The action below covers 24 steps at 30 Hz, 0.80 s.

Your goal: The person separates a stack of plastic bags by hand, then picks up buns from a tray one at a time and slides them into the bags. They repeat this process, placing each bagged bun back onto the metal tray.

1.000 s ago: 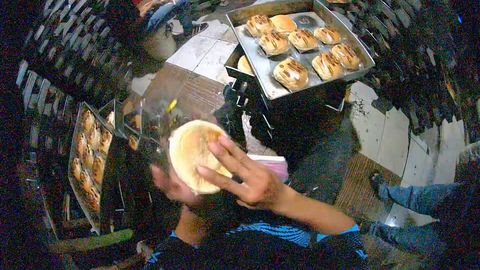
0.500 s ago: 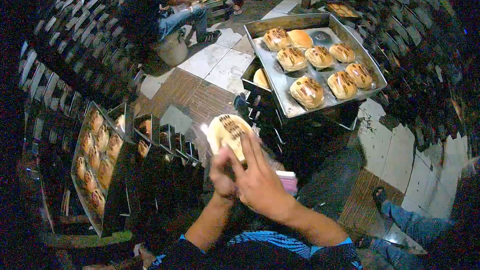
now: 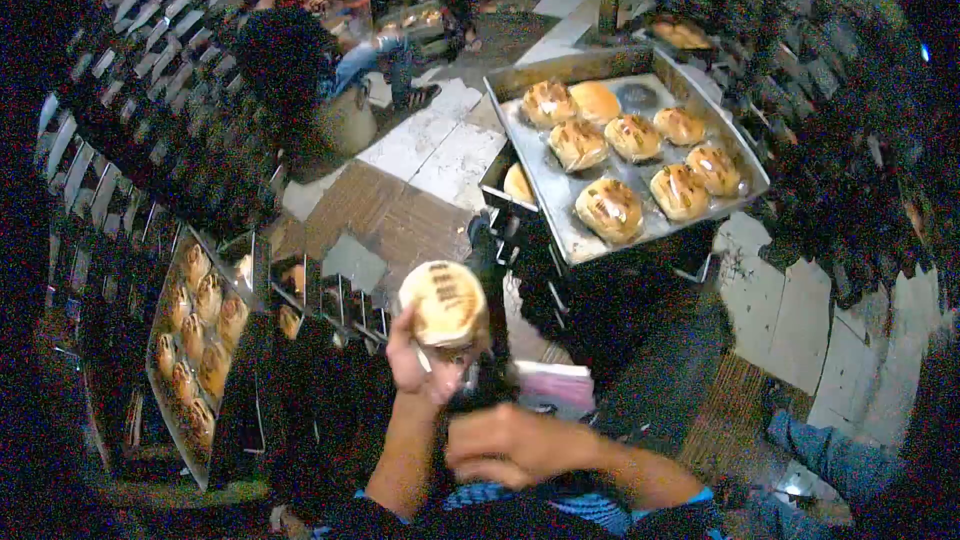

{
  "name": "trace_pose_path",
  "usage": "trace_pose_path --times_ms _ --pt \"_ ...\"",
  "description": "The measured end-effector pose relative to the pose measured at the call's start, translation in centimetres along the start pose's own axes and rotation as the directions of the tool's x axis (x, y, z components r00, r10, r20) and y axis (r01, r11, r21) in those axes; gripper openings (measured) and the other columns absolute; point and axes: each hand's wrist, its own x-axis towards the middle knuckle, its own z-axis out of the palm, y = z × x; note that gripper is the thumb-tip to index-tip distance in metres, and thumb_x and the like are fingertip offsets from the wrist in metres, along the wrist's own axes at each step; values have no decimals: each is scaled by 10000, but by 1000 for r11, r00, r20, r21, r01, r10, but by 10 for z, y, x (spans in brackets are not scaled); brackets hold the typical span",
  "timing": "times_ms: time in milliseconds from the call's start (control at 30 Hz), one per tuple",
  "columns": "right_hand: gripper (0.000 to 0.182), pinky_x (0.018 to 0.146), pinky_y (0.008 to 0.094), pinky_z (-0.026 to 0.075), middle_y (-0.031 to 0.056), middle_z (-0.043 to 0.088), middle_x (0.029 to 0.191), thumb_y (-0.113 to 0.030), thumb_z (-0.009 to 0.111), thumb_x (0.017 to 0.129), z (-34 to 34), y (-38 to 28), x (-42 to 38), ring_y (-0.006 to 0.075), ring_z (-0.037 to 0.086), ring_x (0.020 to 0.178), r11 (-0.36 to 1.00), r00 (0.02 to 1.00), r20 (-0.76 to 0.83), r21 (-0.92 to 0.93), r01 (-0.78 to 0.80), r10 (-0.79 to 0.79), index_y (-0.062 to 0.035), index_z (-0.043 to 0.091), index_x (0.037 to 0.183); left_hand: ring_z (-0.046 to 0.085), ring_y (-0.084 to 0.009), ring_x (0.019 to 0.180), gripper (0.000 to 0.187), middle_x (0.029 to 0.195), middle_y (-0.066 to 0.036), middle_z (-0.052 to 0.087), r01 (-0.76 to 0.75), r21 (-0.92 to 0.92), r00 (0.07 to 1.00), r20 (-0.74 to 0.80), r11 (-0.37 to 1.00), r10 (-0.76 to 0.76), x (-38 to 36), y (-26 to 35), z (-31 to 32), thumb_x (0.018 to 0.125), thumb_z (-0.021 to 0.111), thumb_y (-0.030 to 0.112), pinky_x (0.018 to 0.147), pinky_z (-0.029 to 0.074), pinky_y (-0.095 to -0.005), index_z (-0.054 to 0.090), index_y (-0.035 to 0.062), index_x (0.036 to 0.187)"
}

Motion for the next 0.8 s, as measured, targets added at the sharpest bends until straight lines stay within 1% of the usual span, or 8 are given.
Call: trace_pose_path --times_ms 100,300,433,467,500,567,733,800 --pt "94 670 354 505 119 653 807 -28 733 806 -16 -12 -5 251 648 748 983 993 -117 182 8 14 -1 666 867 641 -313 1014 663 1186 -201 611 -69 28 994 86 997 66 -3 8 9 905 456 508 847 551 -436 452 0 1330" --pt "116 702 412 515 151 626 855 -108 658 860 -1 17 4 329 639 790 944 940 -330 -272 -185 89 -25 626 934 635 -296 1042 473 1199 -160 624 37 121 994 -106 992 -24 2 -19 -12 914 524 280 915 523 -419 500 -13 1285" --pt "143 728 367 512 123 652 874 -118 637 914 -34 4 -15 263 641 828 820 956 215 571 42 -198 23 631 934 632 -325 1058 627 1215 -183 614 47 51 999 -22 998 -46 3 13 -29 881 416 479 868 545 -475 502 19 1297" --pt "147 780 382 516 127 662 883 -129 636 923 -30 38 -43 258 647 851 812 943 273 495 -309 192 11 649 964 636 -325 1051 682 1208 -181 620 20 89 998 -61 996 -14 3 16 -32 865 387 532 845 552 -497 498 22 1306" --pt "167 829 407 517 132 660 883 -135 692 867 -28 45 -35 297 650 897 891 888 -115 153 -427 446 -15 667 981 635 -328 1057 659 1204 -183 624 24 48 995 -103 999 -19 1 16 -28 882 375 500 844 555 -496 489 13 1310" --pt "210 810 394 515 113 668 867 -68 775 735 -11 60 -14 304 653 839 670 630 -773 -509 -541 -78 -63 717 938 620 -326 1091 622 1243 -179 603 60 175 991 -127 983 -38 -4 7 -26 913 358 466 874 544 -496 479 7 1315" --pt "211 747 344 518 113 649 860 17 768 703 -5 59 -1 246 635 746 819 568 -775 -500 -280 -279 -20 697 898 593 -157 933 753 1147 -94 607 207 618 967 -244 758 -65 -38 -41 -47 942 334 676 765 513 -314 478 52 1337" --pt "124 652 299 501 99 634 834 52 716 782 -7 69 1 197 617 684 881 443 -877 -348 -319 -186 -9 699 888 570 -177 1059 659 1194 -115 588 -348 889 873 192 297 448 -33 -42 -64 966 446 556 856 472 -307 485 -12 1296"
